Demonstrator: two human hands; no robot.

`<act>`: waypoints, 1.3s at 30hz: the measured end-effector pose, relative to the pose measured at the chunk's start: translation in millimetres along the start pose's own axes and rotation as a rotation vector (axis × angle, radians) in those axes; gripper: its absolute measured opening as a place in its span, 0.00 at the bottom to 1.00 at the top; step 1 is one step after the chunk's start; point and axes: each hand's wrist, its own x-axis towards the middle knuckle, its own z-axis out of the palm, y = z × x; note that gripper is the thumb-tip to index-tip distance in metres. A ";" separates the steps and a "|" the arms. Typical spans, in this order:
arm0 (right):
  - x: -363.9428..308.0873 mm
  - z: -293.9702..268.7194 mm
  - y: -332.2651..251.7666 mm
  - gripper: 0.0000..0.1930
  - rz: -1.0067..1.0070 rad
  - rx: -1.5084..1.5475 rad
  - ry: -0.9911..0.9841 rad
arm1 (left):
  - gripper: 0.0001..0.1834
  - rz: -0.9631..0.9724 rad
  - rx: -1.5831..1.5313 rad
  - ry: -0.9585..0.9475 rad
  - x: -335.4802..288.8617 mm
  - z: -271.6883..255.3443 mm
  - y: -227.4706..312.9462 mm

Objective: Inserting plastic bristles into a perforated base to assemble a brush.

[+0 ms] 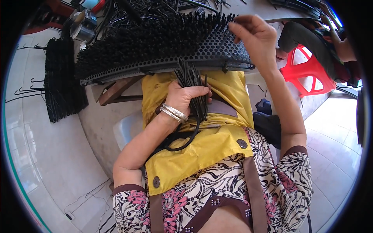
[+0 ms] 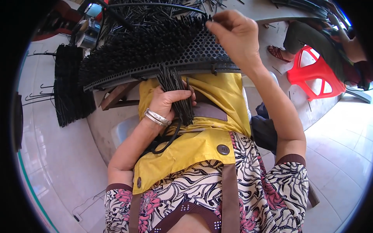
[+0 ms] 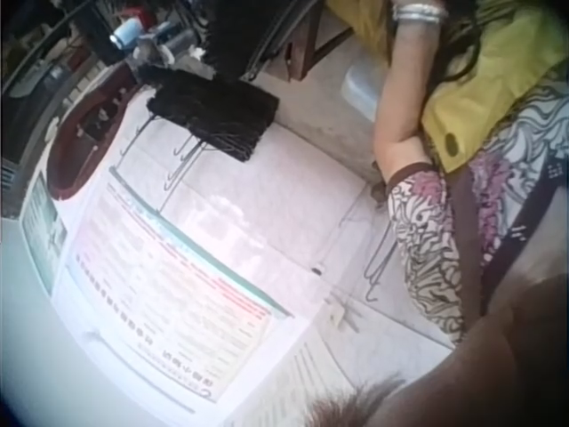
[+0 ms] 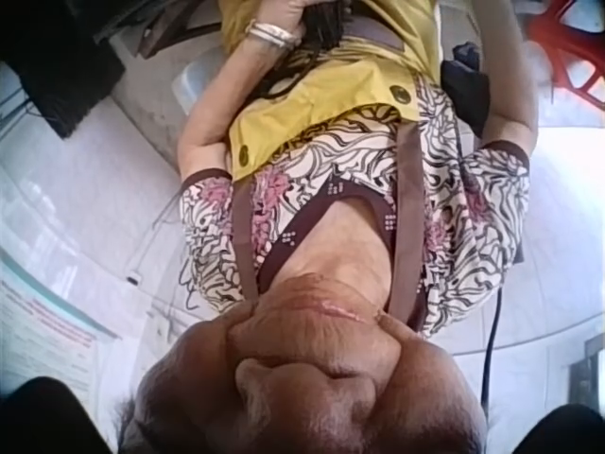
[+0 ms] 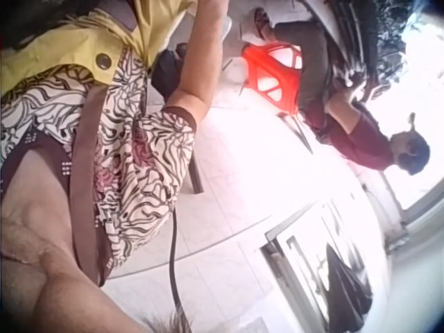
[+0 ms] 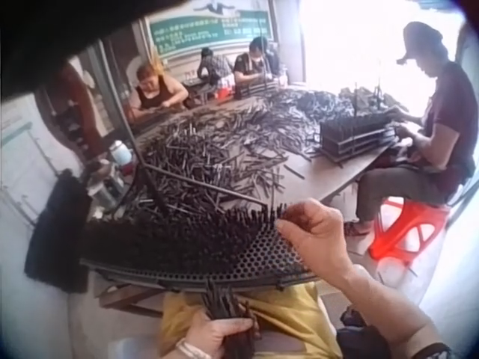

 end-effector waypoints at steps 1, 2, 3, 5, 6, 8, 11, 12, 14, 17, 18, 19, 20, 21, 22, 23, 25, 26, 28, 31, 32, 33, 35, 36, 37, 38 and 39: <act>4.6 0.8 2.9 0.08 0.001 0.000 0.001 | 0.08 0.001 0.000 0.002 0.0 0.6 0.1; 8.8 3.2 4.9 0.08 -0.098 -0.027 0.082 | 0.08 0.003 0.000 0.004 0.1 0.6 0.4; 12.4 5.6 6.6 0.08 -0.197 -0.054 0.165 | 0.08 0.004 0.000 0.005 0.3 -0.2 0.2; 17.3 12.2 12.3 0.08 -0.264 -0.119 0.194 | 0.12 0.005 0.031 -0.030 1.0 -3.4 -1.2; 18.7 15.6 14.6 0.09 -0.330 -0.186 0.224 | 0.12 0.006 0.031 -0.029 1.4 -4.2 -1.8; 20.2 19.3 17.0 0.09 -0.448 -0.280 0.218 | 0.13 0.010 0.024 -0.038 2.2 -4.9 -2.8; 21.6 28.3 12.4 0.09 -0.573 -0.349 0.193 | 0.13 0.004 0.034 -0.036 2.3 -5.5 -3.0; 24.3 30.9 2.6 0.06 -0.653 -0.339 0.175 | 0.13 0.005 0.033 -0.034 2.1 -5.9 -3.0; 26.9 31.7 0.3 0.06 -0.734 -0.331 0.157 | 0.13 0.000 0.017 -0.024 2.0 -5.3 -2.8; 29.1 30.0 11.7 0.09 -0.844 -0.500 0.105 | 0.12 0.016 0.046 -0.032 1.4 -6.0 -3.1; 28.2 30.3 12.6 0.09 -0.837 -0.495 0.091 | 0.12 0.019 0.043 -0.030 1.1 -5.5 -2.6; 27.5 30.7 14.1 0.09 -0.829 -0.489 0.077 | 0.10 0.024 0.021 -0.021 0.8 -3.9 -1.9; 27.1 29.9 17.1 0.09 -0.830 -0.489 0.075 | 0.08 0.027 -0.001 -0.013 0.5 -2.5 -1.6; 27.0 29.4 21.3 0.09 -0.832 -0.507 0.035 | 0.08 0.028 -0.003 -0.012 0.5 -2.4 -1.6; 26.0 29.3 25.1 0.09 -0.835 -0.525 -0.006 | 0.07 0.022 0.013 -0.012 0.5 -2.2 -1.6; 23.9 29.8 28.4 0.09 -0.835 -0.525 -0.007 | 0.07 0.016 0.029 -0.012 0.7 -2.3 -1.5; 18.4 30.4 33.8 0.09 -0.724 -0.792 -0.242 | 0.06 0.010 0.029 -0.021 1.2 -1.7 -1.1; 15.1 32.3 32.1 0.10 -0.708 -0.783 -0.237 | 0.06 0.006 0.028 -0.026 1.3 -2.4 -0.9; 2.3 28.7 24.0 0.11 -0.655 -0.711 -0.213 | 0.06 0.009 0.020 -0.033 2.2 -3.6 -1.5; -30.8 23.0 5.4 0.10 -0.510 -0.531 -0.248 | 0.07 -0.004 0.003 -0.042 3.6 -5.6 -3.2; -43.8 23.9 -1.6 0.09 -0.255 -0.358 -0.429 | 0.08 -0.016 -0.005 -0.041 3.0 -5.8 -3.3; -52.3 23.1 -5.6 0.08 0.005 -0.185 -0.596 | 0.08 -0.017 -0.003 -0.045 3.4 -5.1 -3.3; -64.4 23.3 -3.7 0.07 0.100 -0.105 -0.568 | 0.08 -0.002 0.013 -0.062 3.1 -4.6 -2.9; -66.7 23.7 -2.4 0.06 0.194 -0.022 -0.544 | 0.08 -0.001 0.015 -0.063 2.8 -3.6 -2.9; -64.6 21.9 -3.1 0.06 0.192 -0.021 -0.543 | 0.09 -0.002 0.008 -0.050 2.5 -2.2 -2.9; -60.7 17.9 -4.4 0.05 0.268 -0.008 -0.530 | 0.09 -0.003 0.000 -0.036 2.1 -1.3 -2.6; -57.2 14.6 -4.0 0.04 0.343 0.006 -0.517 | 0.09 -0.002 0.001 -0.037 2.4 -1.8 -2.6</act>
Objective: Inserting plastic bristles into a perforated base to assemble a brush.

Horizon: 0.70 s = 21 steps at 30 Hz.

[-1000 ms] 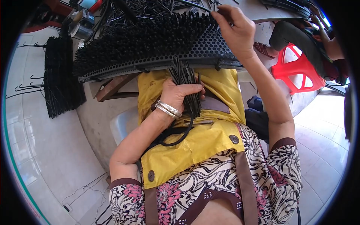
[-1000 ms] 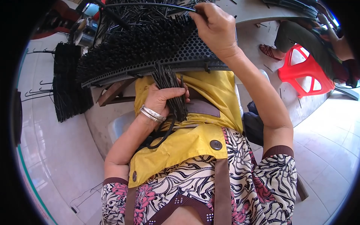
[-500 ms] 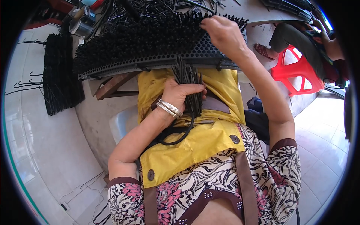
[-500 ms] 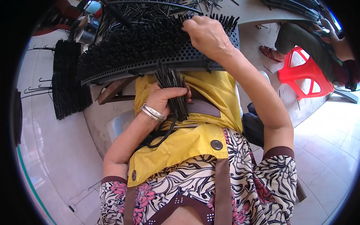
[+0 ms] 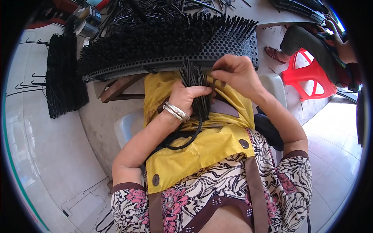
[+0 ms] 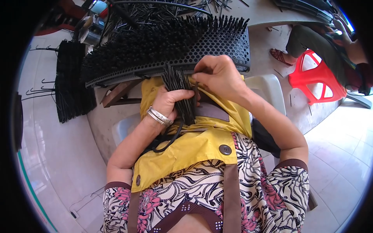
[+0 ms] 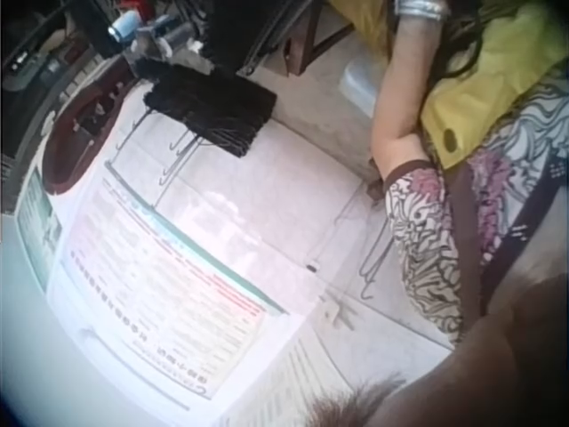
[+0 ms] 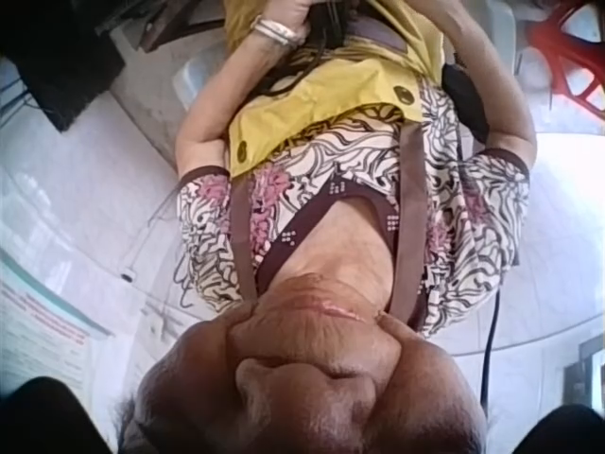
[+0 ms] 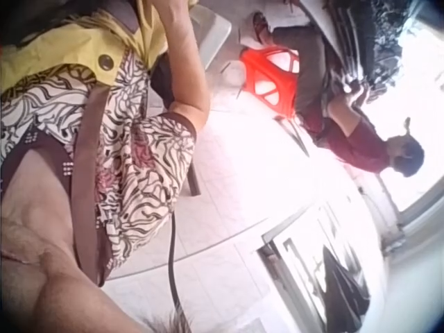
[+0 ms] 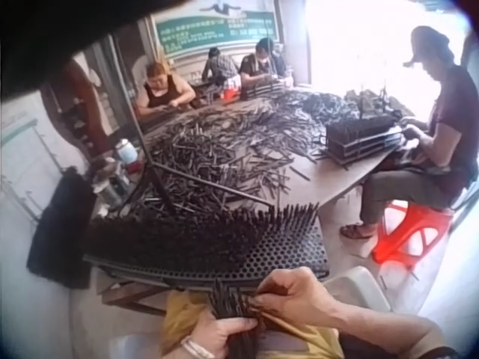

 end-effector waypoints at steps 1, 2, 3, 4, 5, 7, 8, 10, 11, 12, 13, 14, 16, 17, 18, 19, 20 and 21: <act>2.6 -2.7 2.8 0.03 -0.074 0.007 0.047 | 0.09 -0.023 -0.007 0.010 0.6 -1.2 -0.5; 5.2 -8.1 0.2 0.03 -0.075 0.007 0.043 | 0.10 -0.044 -0.015 0.024 1.4 -3.0 -1.3; 7.0 -15.6 -7.5 0.03 -0.116 -0.003 0.127 | 0.10 -0.043 -0.018 0.028 2.1 -4.6 -2.1; 10.2 -20.9 -13.8 0.04 -0.158 -0.014 0.211 | 0.10 -0.043 -0.019 0.042 3.2 -6.3 -2.6; 14.5 -25.2 -17.2 0.04 -0.156 -0.013 0.211 | 0.10 -0.046 -0.017 0.052 4.1 -6.4 -3.0; 25.2 -31.9 -20.0 0.04 -0.386 -0.027 0.476 | 0.10 -0.044 -0.019 0.049 2.3 -4.6 -2.6; 30.6 -33.5 -19.2 0.04 -0.386 -0.028 0.479 | 0.10 -0.041 -0.021 0.043 2.4 -3.6 -2.1; 41.4 -33.2 -17.8 0.05 -0.552 -0.203 0.650 | 0.10 -0.037 -0.011 0.034 3.7 -4.5 -3.5; 46.1 -31.2 -16.0 0.05 -0.551 -0.202 0.650 | 0.11 -0.034 -0.003 0.029 3.8 -5.3 -4.0; 50.4 -28.7 -13.9 0.05 -0.617 -0.240 0.682 | 0.11 -0.034 -0.002 0.029 3.7 -5.4 -3.9; 54.0 -27.5 -12.8 0.05 -0.683 -0.280 0.713 | 0.11 -0.036 -0.001 0.034 3.6 -5.1 -3.8; 58.2 -26.7 -12.7 0.05 -0.684 -0.277 0.709 | 0.11 -0.035 -0.002 0.042 2.8 -5.7 -3.8; 64.3 -25.1 -12.8 0.06 -0.881 -0.527 0.705 | 0.11 -0.030 -0.003 0.041 2.4 -8.0 -4.3; 65.2 -21.9 -11.0 0.05 -0.871 -0.504 0.676 | 0.11 -0.027 -0.002 0.033 2.7 -8.2 -4.7; 67.1 -21.0 -8.8 0.05 -0.870 -0.506 0.676 | 0.11 -0.028 -0.004 0.031 2.7 -7.3 -4.5; 70.2 -21.1 -6.6 0.06 -0.923 -0.555 0.632 | 0.12 -0.023 -0.007 0.034 2.4 -5.7 -3.8; 71.7 -20.4 -6.0 0.06 -0.975 -0.603 0.588 | 0.12 -0.019 -0.011 0.038 2.0 -5.0 -3.7; 71.1 -18.6 -7.0 0.06 -0.955 -0.642 0.532 | 0.12 -0.020 -0.011 0.037 2.0 -5.0 -4.1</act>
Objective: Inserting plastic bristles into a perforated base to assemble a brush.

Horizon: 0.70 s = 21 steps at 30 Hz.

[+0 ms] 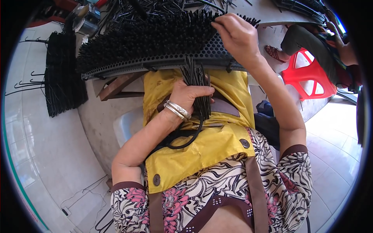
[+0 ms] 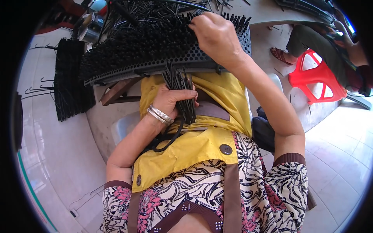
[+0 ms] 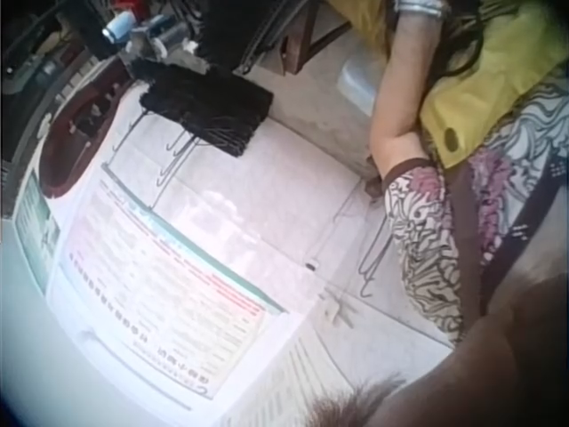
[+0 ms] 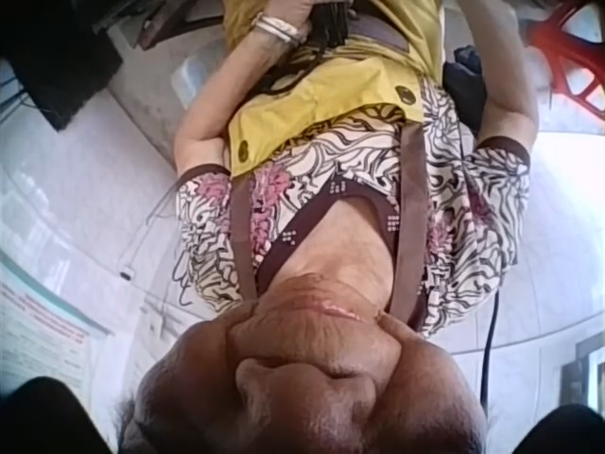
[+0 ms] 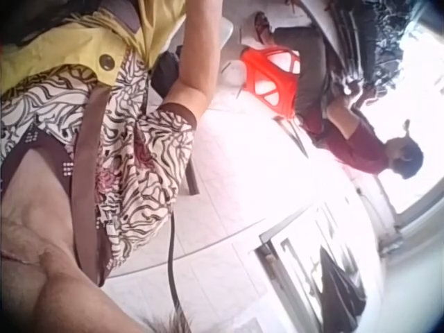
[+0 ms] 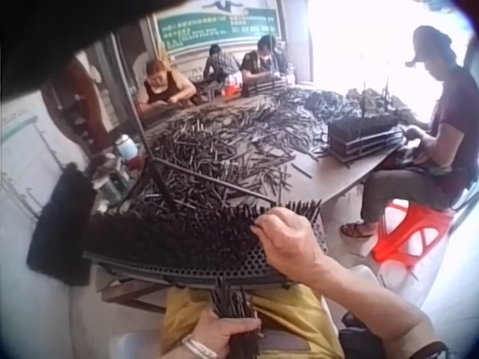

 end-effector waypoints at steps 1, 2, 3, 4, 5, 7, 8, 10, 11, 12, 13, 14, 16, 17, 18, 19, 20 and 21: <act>0.0 1.2 -0.7 0.06 0.001 -0.001 -0.001 | 0.12 0.000 0.006 0.008 0.1 0.0 -0.4; -0.1 2.9 -1.2 0.07 -0.006 -0.078 -0.137 | 0.12 0.003 0.012 0.016 0.2 0.0 -0.2; -0.7 4.7 -1.7 0.08 -0.012 -0.154 -0.272 | 0.12 0.003 0.012 0.016 0.2 0.0 -0.1; -3.7 7.1 -3.3 0.09 0.037 -0.177 -0.315 | 0.12 0.005 0.022 0.010 0.2 0.0 0.0; -5.5 6.1 -7.1 0.09 0.035 -0.176 -0.316 | 0.12 0.010 0.031 0.006 0.2 -0.8 0.3; -12.1 -0.3 -20.3 0.10 0.156 -0.076 -0.334 | 0.12 0.014 0.036 -0.003 -0.3 -1.1 1.6; -18.0 -5.0 -28.0 0.10 0.220 0.018 -0.316 | 0.12 0.016 0.042 -0.014 -1.7 0.2 2.0; -25.0 -16.0 -47.4 0.10 0.414 0.241 -0.491 | 0.12 0.012 0.040 -0.005 -4.7 1.9 4.7; -26.2 -21.5 -52.6 0.11 0.606 0.458 -0.656 | 0.13 0.011 0.042 -0.007 -5.1 3.9 6.1; -37.5 -18.1 -52.3 0.09 0.612 0.514 -0.609 | 0.13 0.012 0.043 -0.011 -4.1 3.0 4.0; -37.3 -21.0 -51.1 0.09 0.612 0.512 -0.607 | 0.12 0.051 0.063 -0.018 -2.3 0.5 0.1; -35.8 -24.2 -49.7 0.08 0.753 0.555 -0.589 | 0.12 0.090 0.083 -0.024 -2.1 0.9 -0.1; -32.2 -29.3 -41.8 0.04 0.847 0.592 -0.467 | 0.11 0.057 0.065 -0.023 -3.9 3.6 1.4; -26.7 -32.7 -37.0 0.04 0.848 0.592 -0.465 | 0.11 0.022 0.046 -0.021 -4.5 5.2 2.3; -18.2 -36.2 -33.3 0.04 0.868 0.575 -0.349 | 0.11 0.023 0.046 -0.017 -4.9 4.1 2.4; -12.1 -36.9 -29.8 0.04 0.885 0.557 -0.233 | 0.10 0.025 0.047 -0.032 -5.1 2.5 2.4; -9.1 -36.1 -25.7 0.04 0.887 0.556 -0.231 | 0.10 0.024 0.049 -0.052 -4.9 2.4 2.2; -6.3 -34.7 -21.7 0.05 0.780 0.491 -0.117 | 0.10 0.022 0.050 -0.053 -4.9 2.8 2.1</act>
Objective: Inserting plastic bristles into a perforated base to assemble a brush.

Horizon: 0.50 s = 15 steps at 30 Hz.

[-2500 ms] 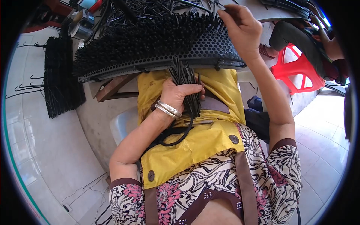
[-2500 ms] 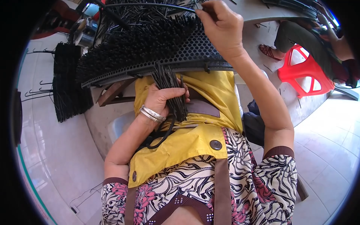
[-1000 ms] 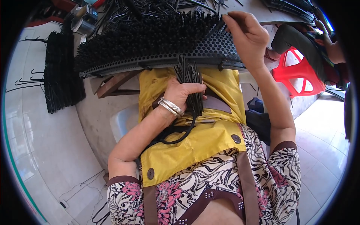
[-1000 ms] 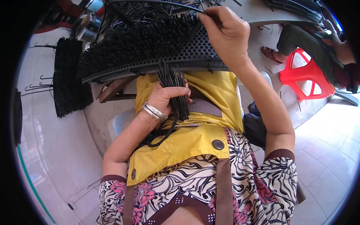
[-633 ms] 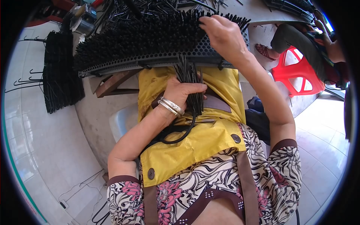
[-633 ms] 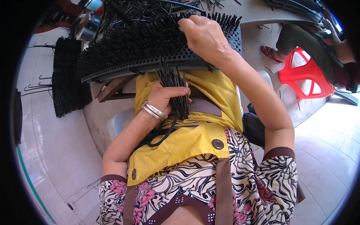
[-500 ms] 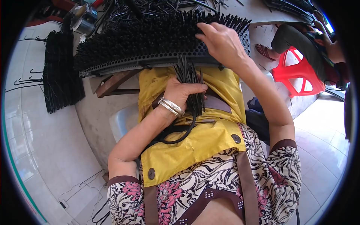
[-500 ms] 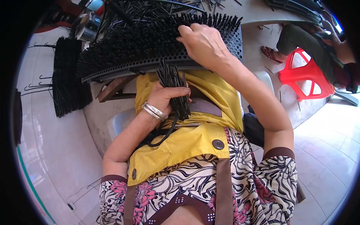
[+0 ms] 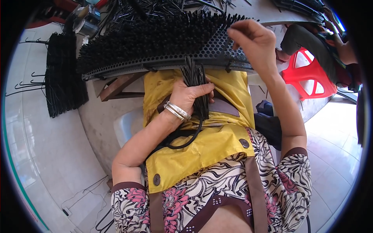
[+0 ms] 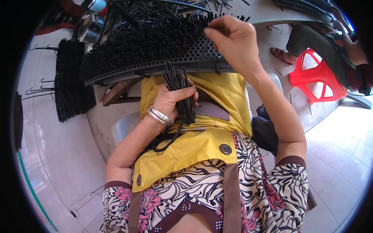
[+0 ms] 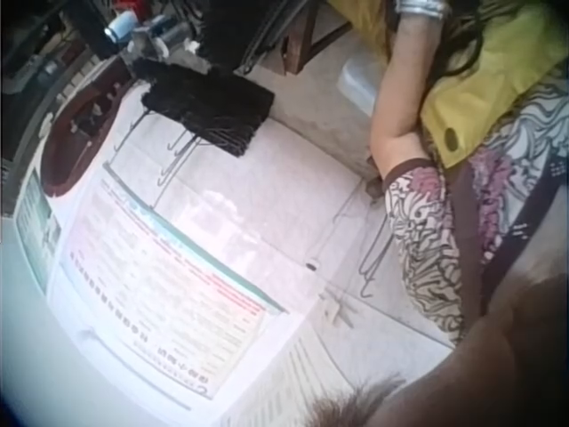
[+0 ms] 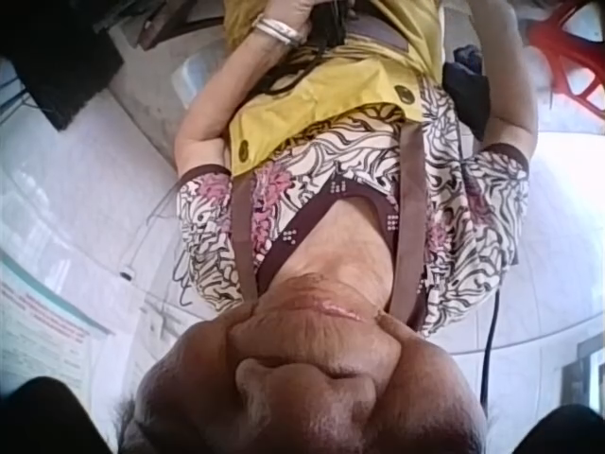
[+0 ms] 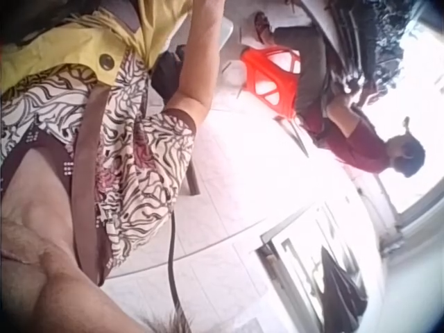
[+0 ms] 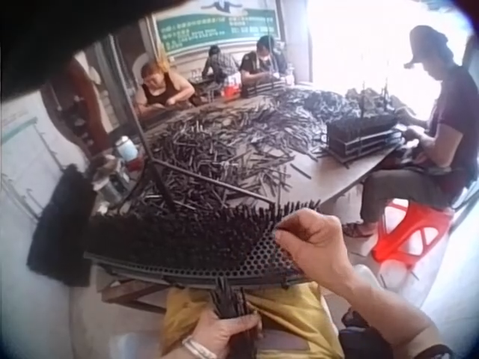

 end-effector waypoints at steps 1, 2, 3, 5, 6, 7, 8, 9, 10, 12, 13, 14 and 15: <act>4.3 0.1 1.3 0.05 -0.132 -0.032 0.099 | 0.09 0.005 0.007 -0.007 -0.1 0.4 0.0; 8.1 1.6 3.6 0.05 -0.130 -0.032 0.100 | 0.09 0.010 0.014 -0.013 0.5 0.6 -0.4; 11.4 4.3 6.0 0.05 -0.249 -0.116 0.184 | 0.09 0.009 0.015 -0.014 1.1 0.7 -1.0; 15.9 9.9 10.1 0.05 -0.367 -0.198 0.266 | 0.09 0.010 0.003 -0.028 2.1 0.1 -2.2; 17.3 12.8 12.0 0.06 -0.458 -0.259 0.286 | 0.09 0.011 0.003 -0.025 2.0 -0.5 -2.3; 18.9 15.8 14.0 0.06 -0.548 -0.320 0.305 | 0.10 0.012 0.000 -0.029 1.8 -1.1 -2.4; 21.2 17.9 16.3 0.06 -0.548 -0.320 0.305 | 0.10 0.013 -0.003 -0.035 1.7 -1.1 -2.5; 23.6 20.0 18.8 0.06 -0.637 -0.354 0.304 | 0.10 0.013 -0.003 -0.035 1.7 -1.1 -2.5; 24.5 22.4 20.2 0.06 -0.725 -0.388 0.302 | 0.10 0.016 -0.002 -0.040 1.7 -1.0 -2.6; 23.4 27.2 23.2 0.06 -0.749 -0.408 0.269 | 0.10 0.018 -0.002 -0.047 1.6 -0.9 -2.6; 23.8 29.2 28.3 0.07 -0.785 -0.467 0.169 | 0.10 0.019 -0.002 -0.056 1.7 -1.0 -2.8; 23.9 31.5 31.3 0.08 -0.822 -0.523 0.067 | 0.10 0.021 -0.003 -0.063 1.6 -1.7 -3.0; 21.6 30.3 32.9 0.09 -0.805 -0.596 -0.014 | 0.10 0.022 -0.004 -0.063 1.6 -2.2 -3.0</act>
